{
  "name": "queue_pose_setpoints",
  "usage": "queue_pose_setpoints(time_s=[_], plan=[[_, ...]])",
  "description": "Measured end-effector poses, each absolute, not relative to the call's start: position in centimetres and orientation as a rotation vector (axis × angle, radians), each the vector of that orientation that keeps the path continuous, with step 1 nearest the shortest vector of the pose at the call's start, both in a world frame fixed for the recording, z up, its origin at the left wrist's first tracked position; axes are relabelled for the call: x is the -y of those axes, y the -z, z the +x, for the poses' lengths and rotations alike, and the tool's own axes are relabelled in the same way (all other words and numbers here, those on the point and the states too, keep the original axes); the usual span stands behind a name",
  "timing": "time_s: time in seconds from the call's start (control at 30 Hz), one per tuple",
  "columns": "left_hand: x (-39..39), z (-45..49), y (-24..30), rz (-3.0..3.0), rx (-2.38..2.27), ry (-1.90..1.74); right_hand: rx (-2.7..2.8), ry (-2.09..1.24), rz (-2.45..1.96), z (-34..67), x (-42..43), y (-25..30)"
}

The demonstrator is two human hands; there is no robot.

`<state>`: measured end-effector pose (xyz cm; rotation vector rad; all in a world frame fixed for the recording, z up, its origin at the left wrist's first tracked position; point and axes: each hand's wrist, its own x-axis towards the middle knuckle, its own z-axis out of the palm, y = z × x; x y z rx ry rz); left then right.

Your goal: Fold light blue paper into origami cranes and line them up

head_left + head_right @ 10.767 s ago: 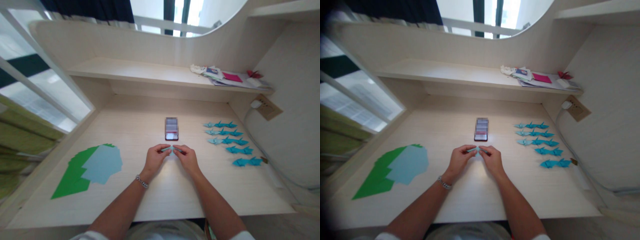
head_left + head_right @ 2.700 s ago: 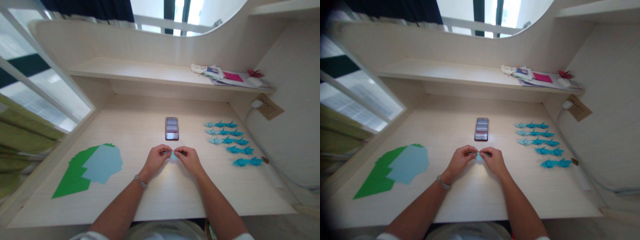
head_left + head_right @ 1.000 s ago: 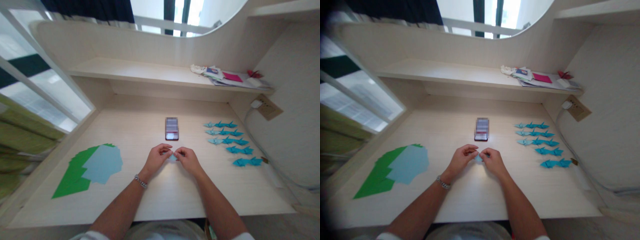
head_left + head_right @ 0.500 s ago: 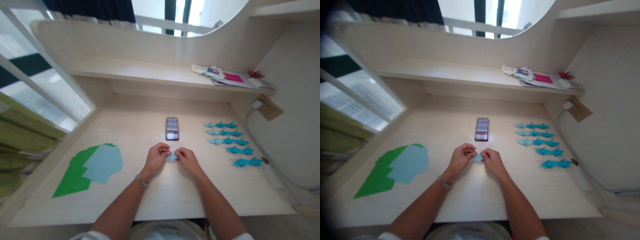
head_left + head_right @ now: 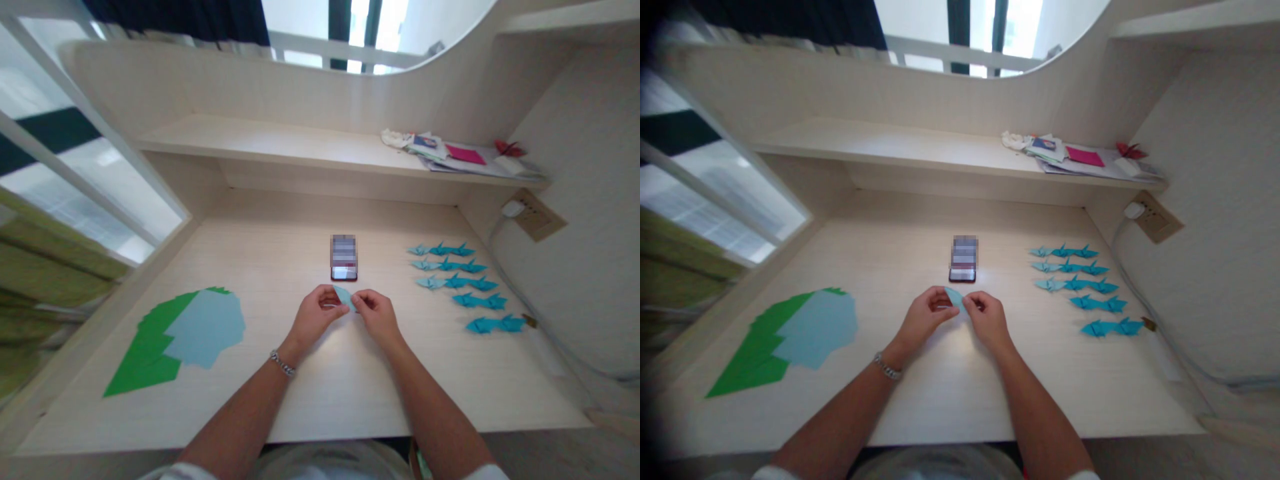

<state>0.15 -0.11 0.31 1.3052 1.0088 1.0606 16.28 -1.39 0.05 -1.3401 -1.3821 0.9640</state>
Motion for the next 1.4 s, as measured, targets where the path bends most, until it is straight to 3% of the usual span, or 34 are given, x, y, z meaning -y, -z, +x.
queue_pose_setpoints(time_s=[0.63,1.4], plan=[[0.3,0.0,-0.3,1.495,-1.096,-1.036,1.323,-1.245,-1.254,16.4,1.1,1.2],[0.3,0.0,-0.4,1.372,-1.152,-1.09,1.419,-0.938,-1.275,16.1,1.8,-0.2]])
